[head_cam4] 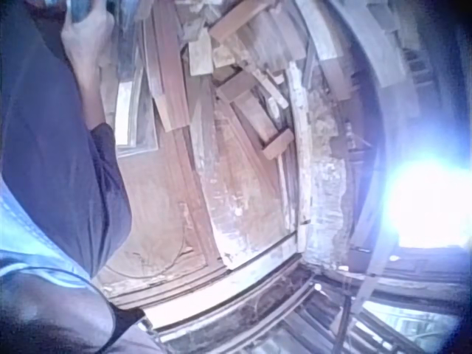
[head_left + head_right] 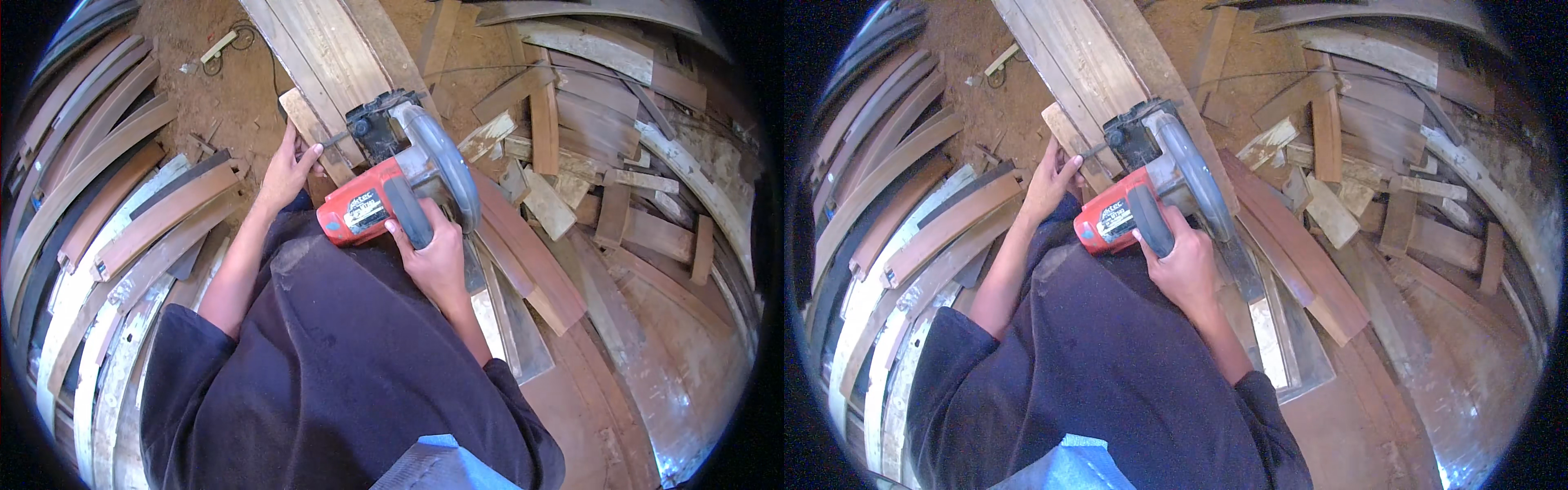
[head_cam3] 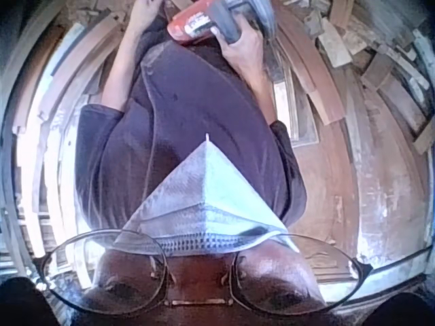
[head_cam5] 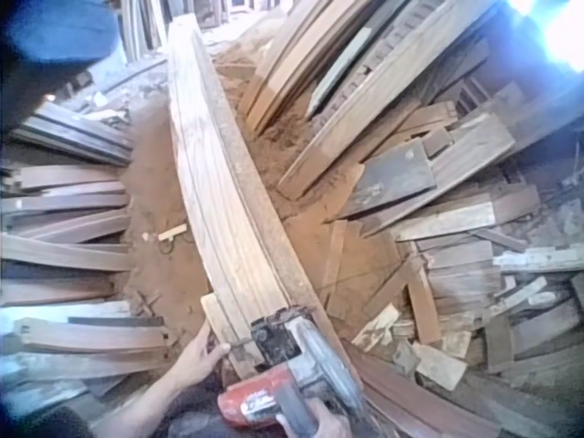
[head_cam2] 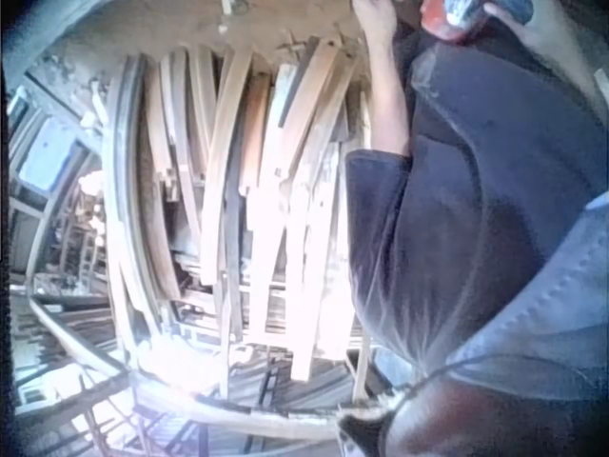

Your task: The person measures and sets up a wooden guide on a circular saw using a metal ruler, then cuts along a wooden plank with the circular saw.

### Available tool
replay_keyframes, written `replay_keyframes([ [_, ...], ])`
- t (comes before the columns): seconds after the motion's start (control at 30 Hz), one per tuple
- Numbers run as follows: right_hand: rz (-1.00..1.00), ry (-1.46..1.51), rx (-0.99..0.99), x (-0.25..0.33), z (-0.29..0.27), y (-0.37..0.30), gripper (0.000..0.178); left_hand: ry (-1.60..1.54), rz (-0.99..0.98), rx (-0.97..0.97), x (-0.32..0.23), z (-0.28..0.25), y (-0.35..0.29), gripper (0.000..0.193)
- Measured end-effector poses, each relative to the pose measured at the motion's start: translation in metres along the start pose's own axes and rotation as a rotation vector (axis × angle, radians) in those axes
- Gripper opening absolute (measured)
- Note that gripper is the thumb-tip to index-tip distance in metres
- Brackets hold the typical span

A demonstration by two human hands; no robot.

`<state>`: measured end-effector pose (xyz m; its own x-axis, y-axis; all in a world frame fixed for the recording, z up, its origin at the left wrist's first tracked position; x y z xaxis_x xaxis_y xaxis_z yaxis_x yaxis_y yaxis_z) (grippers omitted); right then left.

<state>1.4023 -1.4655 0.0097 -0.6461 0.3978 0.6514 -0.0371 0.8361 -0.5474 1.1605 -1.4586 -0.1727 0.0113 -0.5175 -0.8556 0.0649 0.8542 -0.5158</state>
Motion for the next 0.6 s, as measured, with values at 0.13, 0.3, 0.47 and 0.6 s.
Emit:
replay_keyframes([
  [0.13,0.019,0.023,0.018,0.006,0.000,0.002,0.032,-0.048,0.020,0.002,0.005,-0.003,0.003,0.072],
  [0.3,0.021,0.003,0.010,0.007,0.000,0.006,0.030,-0.001,0.027,-0.012,0.002,-0.006,0.008,0.074],
  [0.47,0.028,0.004,-0.014,0.002,0.004,0.008,0.029,0.032,0.031,0.024,0.008,-0.011,0.011,0.076],
  [0.6,0.089,-0.008,0.010,0.002,0.001,0.001,0.031,0.002,0.010,0.028,0.012,-0.004,0.003,0.076],
])
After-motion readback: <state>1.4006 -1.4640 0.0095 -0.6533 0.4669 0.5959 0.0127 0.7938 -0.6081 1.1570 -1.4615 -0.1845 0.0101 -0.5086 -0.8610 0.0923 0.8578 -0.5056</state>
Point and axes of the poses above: each hand's wrist, its own y-axis towards the middle knuckle, its own z-axis out of the palm, x = y × z, the point moved 4 cm from there along y, towards the middle knuckle, and after that the axes turned 5 degrees about z, right-handed, at the moved point
